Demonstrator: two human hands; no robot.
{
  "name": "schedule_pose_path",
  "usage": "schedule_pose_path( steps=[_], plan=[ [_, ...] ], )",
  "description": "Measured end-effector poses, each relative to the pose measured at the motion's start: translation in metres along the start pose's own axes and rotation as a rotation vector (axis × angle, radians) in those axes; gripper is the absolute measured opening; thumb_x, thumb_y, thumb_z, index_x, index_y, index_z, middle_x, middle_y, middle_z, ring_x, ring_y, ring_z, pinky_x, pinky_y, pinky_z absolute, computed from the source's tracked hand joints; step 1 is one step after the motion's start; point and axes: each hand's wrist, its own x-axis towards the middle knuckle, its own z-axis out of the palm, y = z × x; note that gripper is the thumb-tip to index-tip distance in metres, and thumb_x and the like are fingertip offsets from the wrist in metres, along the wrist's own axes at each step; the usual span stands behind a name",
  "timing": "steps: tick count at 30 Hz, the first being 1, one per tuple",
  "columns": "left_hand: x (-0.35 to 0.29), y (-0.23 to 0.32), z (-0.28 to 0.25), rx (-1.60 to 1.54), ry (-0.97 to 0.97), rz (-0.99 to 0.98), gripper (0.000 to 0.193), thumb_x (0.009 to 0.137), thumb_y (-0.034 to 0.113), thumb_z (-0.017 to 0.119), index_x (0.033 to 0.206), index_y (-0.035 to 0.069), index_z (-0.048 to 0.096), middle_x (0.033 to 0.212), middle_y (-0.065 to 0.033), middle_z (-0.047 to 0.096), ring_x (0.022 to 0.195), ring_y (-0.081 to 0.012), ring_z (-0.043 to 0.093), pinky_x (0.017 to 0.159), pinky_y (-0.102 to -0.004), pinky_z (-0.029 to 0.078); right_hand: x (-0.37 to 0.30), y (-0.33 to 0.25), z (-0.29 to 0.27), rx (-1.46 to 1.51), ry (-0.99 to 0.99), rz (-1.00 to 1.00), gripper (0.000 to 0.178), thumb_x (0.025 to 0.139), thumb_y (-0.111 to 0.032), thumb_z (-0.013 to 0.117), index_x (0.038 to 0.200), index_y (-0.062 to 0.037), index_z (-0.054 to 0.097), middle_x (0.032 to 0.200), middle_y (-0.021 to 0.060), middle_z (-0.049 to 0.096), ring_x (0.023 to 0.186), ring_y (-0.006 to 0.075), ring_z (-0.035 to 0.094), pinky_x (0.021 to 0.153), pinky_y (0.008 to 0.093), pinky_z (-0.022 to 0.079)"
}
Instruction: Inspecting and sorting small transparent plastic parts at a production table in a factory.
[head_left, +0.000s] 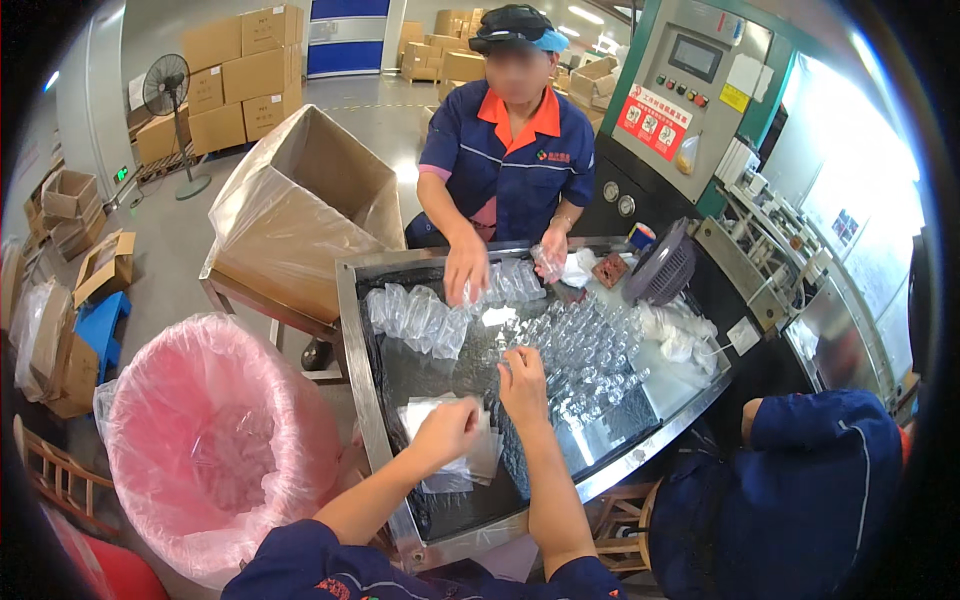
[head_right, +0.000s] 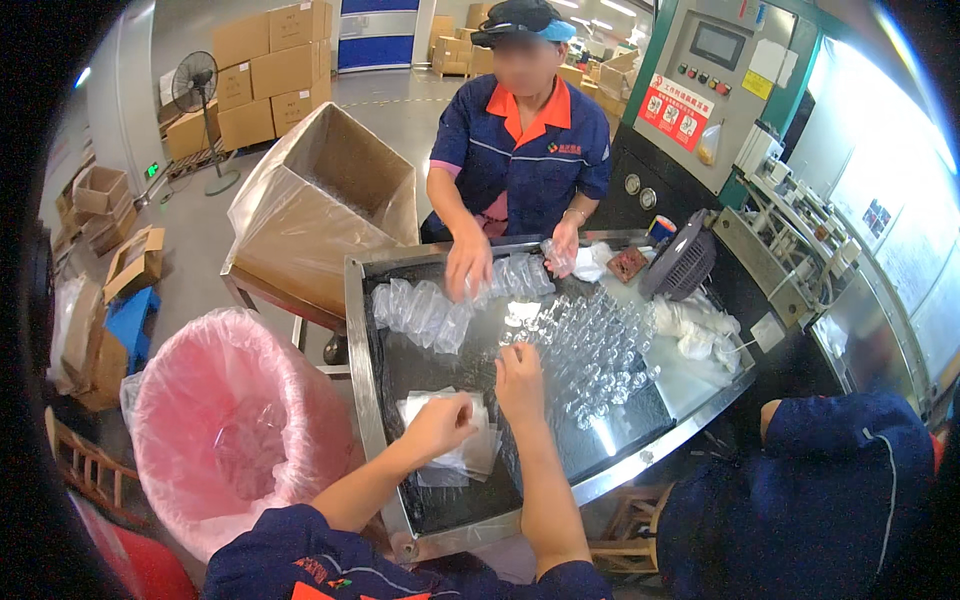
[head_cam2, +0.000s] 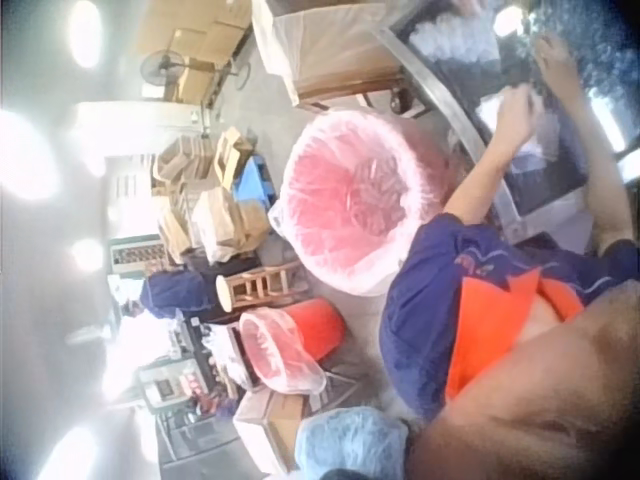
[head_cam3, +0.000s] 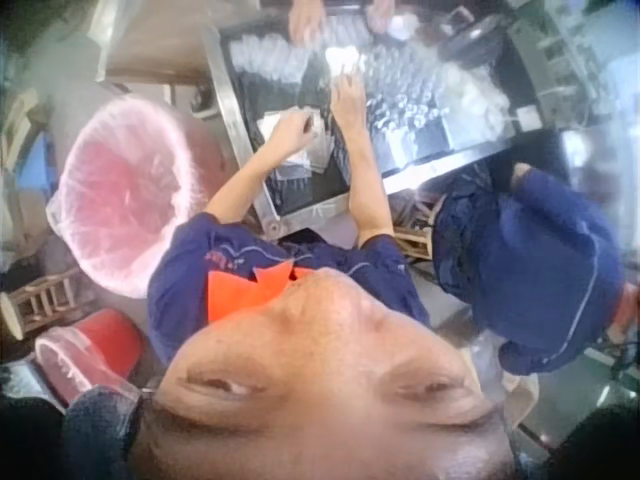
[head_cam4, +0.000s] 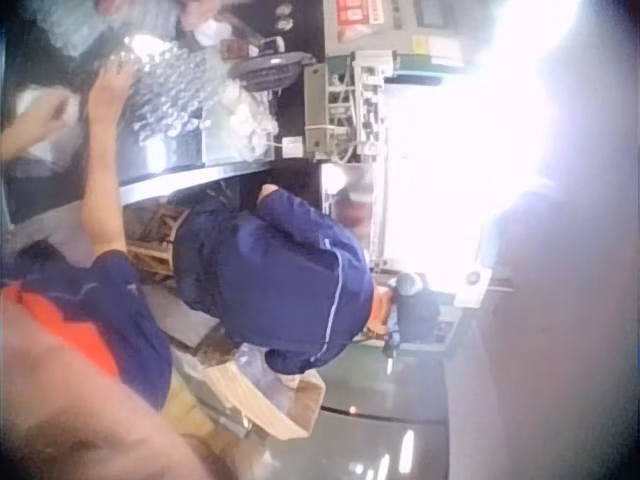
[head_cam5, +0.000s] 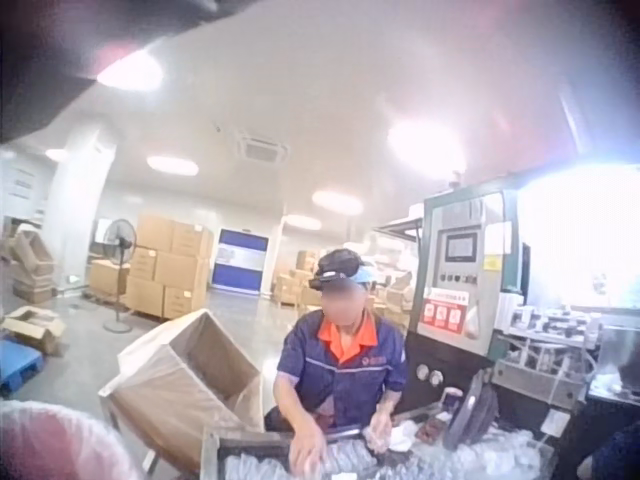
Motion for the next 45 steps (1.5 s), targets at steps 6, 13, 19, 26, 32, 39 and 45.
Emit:
schedule_pose_path(
  steps=[6,13,19,26,32,39,45],
  plan=[
    [-0.006,-0.018,-0.008,-0.344,0.008,-0.055,0.017,0.079,0.003,0.069,0.086,0.002,0.054,0.066,-0.0064,0.058,0.062,-0.0138,0.058,0.057,-0.0285,0.045,0.002,-0.020,-0.014,0.266,0.022,0.161,0.018,0.079,-0.002,0.069,0.095,-0.0028,0.062,0.098,0.0133,0.056,0.079,0.0289,0.063,0.067,0.0346,0.052],
    [0.002,-0.022,-0.001,-0.324,0.127,0.080,0.015,0.079,-0.005,0.062,0.090,0.000,0.052,0.079,-0.0130,0.060,0.069,-0.0229,0.062,0.063,-0.0320,0.047,-0.004,-0.006,-0.016,0.206,0.033,0.116,0.018,0.079,-0.004,0.071,0.094,-0.0035,0.063,0.094,0.0119,0.058,0.072,0.0236,0.064,0.060,0.0314,0.052],
    [0.002,-0.027,-0.002,-0.262,0.105,0.079,0.016,0.077,-0.003,0.059,0.089,0.002,0.052,0.078,-0.0198,0.062,0.073,-0.0376,0.062,0.065,-0.0440,0.047,-0.003,-0.006,-0.012,0.211,-0.014,0.121,0.021,0.076,-0.006,0.075,0.094,-0.0040,0.063,0.089,0.0104,0.060,0.066,0.0217,0.059,0.058,0.0314,0.048],
    [0.006,-0.008,-0.017,-0.325,0.092,-0.020,0.010,0.079,-0.004,0.058,0.086,0.002,0.055,0.074,-0.0130,0.064,0.065,-0.0279,0.063,0.062,-0.0344,0.049,-0.003,-0.004,-0.011,0.229,0.060,0.177,0.023,0.073,-0.010,0.077,0.091,-0.0031,0.064,0.085,0.0113,0.060,0.069,0.0241,0.059,0.063,0.0338,0.048],
    [-0.003,-0.012,-0.009,-0.299,0.165,0.080,0.006,0.080,0.003,0.059,0.083,0.002,0.064,0.076,-0.0156,0.064,0.072,-0.0329,0.064,0.065,-0.0388,0.049,-0.013,-0.002,-0.013,0.172,0.056,0.158,0.019,0.072,-0.008,0.080,0.083,0.0002,0.068,0.076,0.0076,0.059,0.060,0.0129,0.057,0.053,0.0256,0.046],
    [0.003,-0.005,-0.018,-0.366,0.279,-0.029,0.006,0.081,-0.001,0.061,0.087,-0.001,0.063,0.079,-0.0137,0.064,0.066,-0.0227,0.063,0.061,-0.0325,0.049,-0.007,-0.001,-0.021,0.578,0.014,0.518,0.017,0.074,-0.007,0.078,0.088,-0.0023,0.070,0.083,0.0057,0.066,0.074,0.0129,0.060,0.066,0.0272,0.048],
    [0.005,-0.008,-0.017,-0.413,0.277,-0.014,0.010,0.080,-0.002,0.062,0.090,0.000,0.060,0.080,-0.0101,0.062,0.064,-0.0170,0.060,0.058,-0.0286,0.047,-0.001,-0.015,-0.031,1.138,0.056,0.555,0.015,0.080,0.007,0.067,0.094,0.0026,0.068,0.095,0.0049,0.065,0.086,0.0100,0.059,0.077,0.0221,0.046]
  ],
)
